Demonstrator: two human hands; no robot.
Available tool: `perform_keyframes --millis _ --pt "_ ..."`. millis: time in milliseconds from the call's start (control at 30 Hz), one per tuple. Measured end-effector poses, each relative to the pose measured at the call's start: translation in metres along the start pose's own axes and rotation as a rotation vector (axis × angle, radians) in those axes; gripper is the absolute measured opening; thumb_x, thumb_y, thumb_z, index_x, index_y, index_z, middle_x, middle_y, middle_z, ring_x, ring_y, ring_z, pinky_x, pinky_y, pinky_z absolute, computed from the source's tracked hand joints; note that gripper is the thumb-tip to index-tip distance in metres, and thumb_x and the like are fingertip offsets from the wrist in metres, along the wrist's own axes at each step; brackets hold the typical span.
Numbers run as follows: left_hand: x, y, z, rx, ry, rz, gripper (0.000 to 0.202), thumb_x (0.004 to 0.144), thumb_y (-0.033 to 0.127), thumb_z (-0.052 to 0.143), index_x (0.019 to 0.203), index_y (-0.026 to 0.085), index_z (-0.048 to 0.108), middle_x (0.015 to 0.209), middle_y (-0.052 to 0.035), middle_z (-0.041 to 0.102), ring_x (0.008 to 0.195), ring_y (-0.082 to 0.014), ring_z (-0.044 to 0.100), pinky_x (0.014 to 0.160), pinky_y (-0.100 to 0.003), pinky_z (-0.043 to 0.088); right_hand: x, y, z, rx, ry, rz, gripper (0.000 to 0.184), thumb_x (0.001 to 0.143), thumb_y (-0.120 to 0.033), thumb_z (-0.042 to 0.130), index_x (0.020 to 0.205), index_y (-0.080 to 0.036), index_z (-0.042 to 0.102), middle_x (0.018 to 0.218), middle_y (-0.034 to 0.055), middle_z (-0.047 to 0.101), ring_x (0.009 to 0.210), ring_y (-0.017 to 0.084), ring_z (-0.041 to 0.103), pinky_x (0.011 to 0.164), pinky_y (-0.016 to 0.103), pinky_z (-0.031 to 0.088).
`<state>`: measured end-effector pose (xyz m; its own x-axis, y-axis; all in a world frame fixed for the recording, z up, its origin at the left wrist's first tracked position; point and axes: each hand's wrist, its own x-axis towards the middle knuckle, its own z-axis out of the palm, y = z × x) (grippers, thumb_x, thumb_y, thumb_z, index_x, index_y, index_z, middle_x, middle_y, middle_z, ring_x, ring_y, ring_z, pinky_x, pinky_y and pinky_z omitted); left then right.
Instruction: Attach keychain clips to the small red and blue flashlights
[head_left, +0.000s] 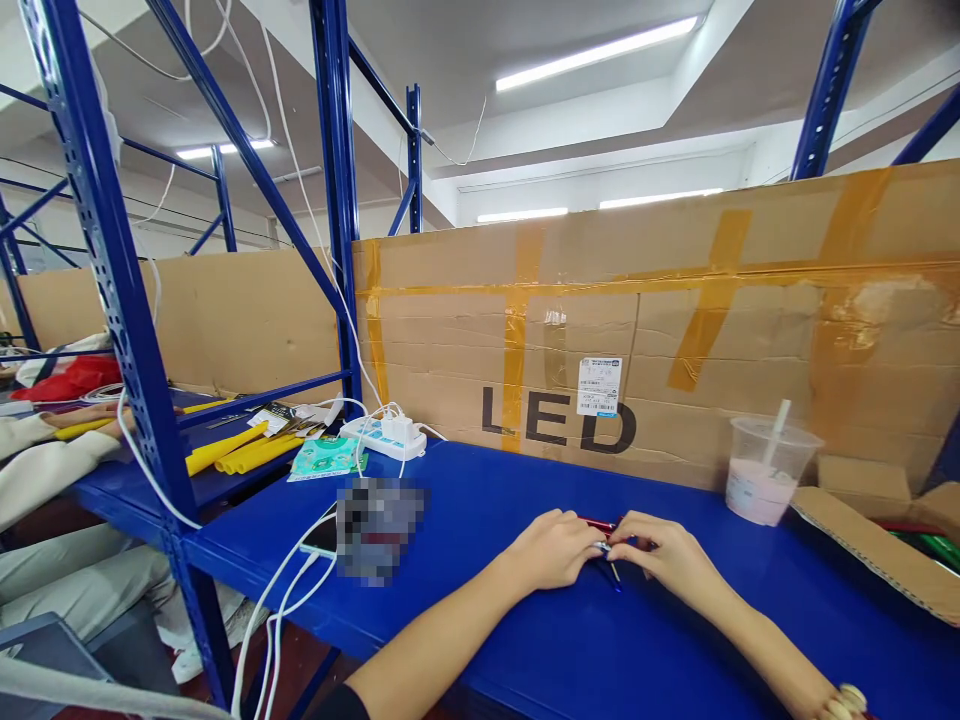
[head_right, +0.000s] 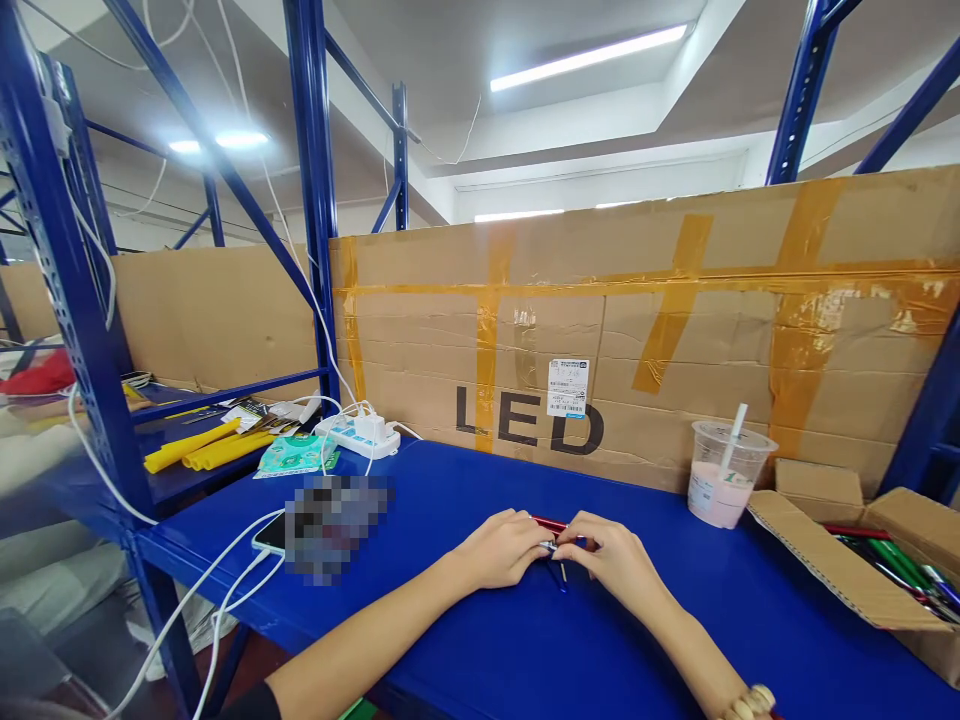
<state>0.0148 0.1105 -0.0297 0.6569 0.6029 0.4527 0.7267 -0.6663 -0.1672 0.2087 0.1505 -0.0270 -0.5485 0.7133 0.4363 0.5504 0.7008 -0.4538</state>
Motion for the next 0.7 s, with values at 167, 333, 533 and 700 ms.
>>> perform_keyframes --millis 167,333,533,700 --pt "0.0012 -0.0002 0.0011 -0.048 0.013 -0.021 0.022 0.092 0.023 0.036 0.104 0.016 0.053 0.106 -0.0022 0.06 0.092 -0.0164 0.054 0.081 -0.029 0.04 -0.0003 -0.0047 -0.0021 0.018 0.052 0.01 0.041 0.072 -0.057 0.054 0.075 -0.019 0.065 0.077 0.0033 0.059 0.047 0.007 0.048 0.048 0.019 0.038" --pt "0.0031 -0.002 0.0027 -0.052 -0.011 -0.049 0.023 0.093 0.024 0.035 0.107 0.015 0.051 0.103 -0.0037 0.06 0.094 -0.017 0.054 0.084 -0.029 0.04 0.0009 -0.0048 -0.0012 0.026 0.083 0.011 0.046 0.073 -0.06 0.05 0.071 -0.016 0.061 0.076 0.0035 0.058 0.046 0.006 0.047 0.05 0.019 0.04" --pt "0.003 -0.0033 0.0047 -0.088 -0.029 -0.077 0.023 0.093 0.024 0.036 0.107 0.014 0.05 0.104 -0.0041 0.06 0.093 -0.017 0.054 0.083 -0.028 0.042 0.0024 -0.0005 0.0053 0.166 0.047 0.044 0.047 0.073 -0.06 0.051 0.085 -0.015 0.061 0.083 0.0053 0.057 0.048 0.006 0.048 0.048 0.02 0.042" --pt "0.0034 -0.0023 0.0048 -0.093 -0.027 -0.092 0.025 0.093 0.026 0.034 0.109 0.014 0.05 0.101 -0.0055 0.06 0.092 -0.0179 0.055 0.081 -0.029 0.043 0.0028 -0.0024 0.0069 0.21 0.042 0.052 0.046 0.071 -0.059 0.054 0.08 -0.014 0.059 0.086 0.006 0.058 0.046 0.006 0.049 0.048 0.02 0.042"
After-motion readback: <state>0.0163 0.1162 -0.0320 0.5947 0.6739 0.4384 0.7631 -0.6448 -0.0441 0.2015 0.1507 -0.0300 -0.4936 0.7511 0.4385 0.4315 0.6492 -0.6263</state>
